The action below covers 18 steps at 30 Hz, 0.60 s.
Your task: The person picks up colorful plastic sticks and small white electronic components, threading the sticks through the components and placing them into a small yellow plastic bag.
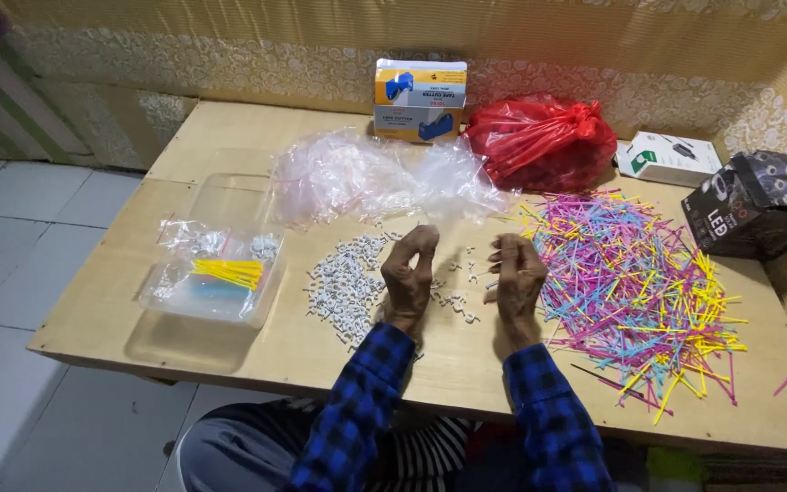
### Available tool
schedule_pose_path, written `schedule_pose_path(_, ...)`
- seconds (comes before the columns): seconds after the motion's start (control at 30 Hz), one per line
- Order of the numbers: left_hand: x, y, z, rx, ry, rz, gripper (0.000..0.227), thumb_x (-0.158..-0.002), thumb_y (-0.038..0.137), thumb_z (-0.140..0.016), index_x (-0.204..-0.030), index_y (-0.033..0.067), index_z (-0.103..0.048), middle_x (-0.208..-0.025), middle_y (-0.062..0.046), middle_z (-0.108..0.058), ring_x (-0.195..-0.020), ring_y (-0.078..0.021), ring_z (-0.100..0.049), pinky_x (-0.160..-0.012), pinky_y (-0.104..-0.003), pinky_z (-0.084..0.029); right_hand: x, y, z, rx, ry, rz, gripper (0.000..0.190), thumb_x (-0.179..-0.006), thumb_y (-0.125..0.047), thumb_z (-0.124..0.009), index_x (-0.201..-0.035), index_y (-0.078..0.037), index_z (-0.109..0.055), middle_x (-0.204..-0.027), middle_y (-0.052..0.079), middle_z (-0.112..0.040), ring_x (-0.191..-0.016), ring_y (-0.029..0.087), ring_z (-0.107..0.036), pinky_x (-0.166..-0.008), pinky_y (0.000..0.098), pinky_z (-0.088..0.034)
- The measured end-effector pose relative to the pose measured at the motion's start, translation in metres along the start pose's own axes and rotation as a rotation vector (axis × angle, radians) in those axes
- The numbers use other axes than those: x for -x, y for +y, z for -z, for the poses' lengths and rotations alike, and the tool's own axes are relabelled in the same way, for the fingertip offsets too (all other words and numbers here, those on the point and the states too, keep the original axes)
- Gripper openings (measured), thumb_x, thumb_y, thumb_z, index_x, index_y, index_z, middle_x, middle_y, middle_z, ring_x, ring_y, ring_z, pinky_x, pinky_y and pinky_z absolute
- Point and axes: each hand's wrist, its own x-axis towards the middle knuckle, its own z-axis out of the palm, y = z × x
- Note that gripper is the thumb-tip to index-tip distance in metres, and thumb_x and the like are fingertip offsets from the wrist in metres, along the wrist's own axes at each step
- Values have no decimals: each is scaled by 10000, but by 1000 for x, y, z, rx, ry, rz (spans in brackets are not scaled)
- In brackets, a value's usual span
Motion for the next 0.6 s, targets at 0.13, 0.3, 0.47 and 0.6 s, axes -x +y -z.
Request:
schedule_pose_path(0.13, 10, -11, 1, -153, -100, -247, 138, -962, 119, -715, -1045, 179, -808, -1137, -52, -778, -1002, -268, -752, -838, -347, -606, 11, -6, -8, -88, -99, 35, 230, -1052, -247, -614, -1062, -58, -744, -846, 138, -719, -690, 157, -696, -577, 241, -589)
schedule_pose_path(0.3, 20, -19, -3, -223, -254, -367, 226, -959, 63, -642, -1101, 177, -775, -1198, -65, -751, -999, -310, -737, -791, -382, -611, 9, -5, -6, -183, -111, 0, 174, -1001, -131, -650, -1094, 13, -674, -807, 179, -712, -632, 190, -697, -540, 280, -601)
schedule_pose_path(0.47, 16, -2, -4, -120, -308, -310, 260, -883, 129, -733, -1136, 72, -719, -1225, -173, -690, -1086, -370, -698, -912, -428, -581, 4, 11, -3, -162, -91, 6, 104, -974, -69, -666, -1022, 22, -684, -749, 196, -708, -593, 217, -711, -522, 309, -612)
schedule_pose_path(0.6, 20, -12, -3, -110, -329, -292, 456, -835, 276, -820, -1158, -5, -662, -1241, -253, -639, -1156, -423, -655, -988, -472, -545, 5, 9, -4, -177, -117, -21, 58, -953, -20, -658, -971, 31, -678, -706, 195, -697, -551, 204, -693, -500, 320, -608)
